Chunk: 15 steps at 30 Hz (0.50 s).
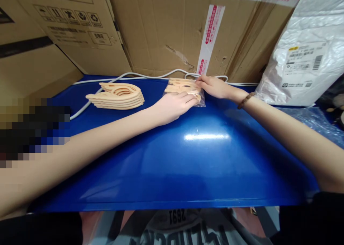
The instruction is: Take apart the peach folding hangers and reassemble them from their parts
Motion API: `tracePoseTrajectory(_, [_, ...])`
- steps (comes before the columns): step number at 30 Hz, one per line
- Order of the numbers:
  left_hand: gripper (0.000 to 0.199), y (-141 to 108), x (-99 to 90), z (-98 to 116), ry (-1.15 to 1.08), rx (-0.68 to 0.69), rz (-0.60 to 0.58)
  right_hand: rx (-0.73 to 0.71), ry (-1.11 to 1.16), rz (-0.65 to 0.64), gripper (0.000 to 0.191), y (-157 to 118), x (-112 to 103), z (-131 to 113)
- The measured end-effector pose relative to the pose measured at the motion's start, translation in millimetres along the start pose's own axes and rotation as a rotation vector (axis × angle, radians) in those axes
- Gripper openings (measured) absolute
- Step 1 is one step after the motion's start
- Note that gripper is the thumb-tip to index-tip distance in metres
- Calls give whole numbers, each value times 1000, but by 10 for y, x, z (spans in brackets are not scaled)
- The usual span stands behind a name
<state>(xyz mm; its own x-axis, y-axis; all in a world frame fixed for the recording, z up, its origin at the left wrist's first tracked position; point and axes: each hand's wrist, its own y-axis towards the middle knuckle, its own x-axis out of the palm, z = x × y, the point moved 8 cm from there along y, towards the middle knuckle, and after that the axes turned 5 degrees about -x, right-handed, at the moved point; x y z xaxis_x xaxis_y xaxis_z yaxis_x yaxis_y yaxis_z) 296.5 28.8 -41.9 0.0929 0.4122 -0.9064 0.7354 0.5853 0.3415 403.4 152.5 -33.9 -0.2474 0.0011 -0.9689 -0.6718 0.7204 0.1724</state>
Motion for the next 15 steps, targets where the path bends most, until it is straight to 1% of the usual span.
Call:
tracePoseTrajectory(4, [46,150,78,-73,11,-49,-66,57,-53,-19,49,221,5,121])
tracePoseTrajectory(6, [47,213,100,-76,26,-68,-81,102,-65,-5,50,308,-11,173])
tracePoseTrajectory(8, [47,260,121,-58,43,-88,-95,154,-64,28,53,349,-47,208])
tracePoseTrajectory(10, [49,284,139,-29,59,-102,-110,186,-53,65,54,327,-91,199])
tracePoseTrajectory(12, [51,287,144,-5,67,-110,-122,148,-70,120,48,242,-160,101])
tracePoseTrajectory(13, [51,282,138,-2,68,-114,-125,95,-91,153,44,178,-200,8])
tracePoseTrajectory(15, [50,264,106,-14,67,-127,-115,-56,-149,208,36,11,-268,-259])
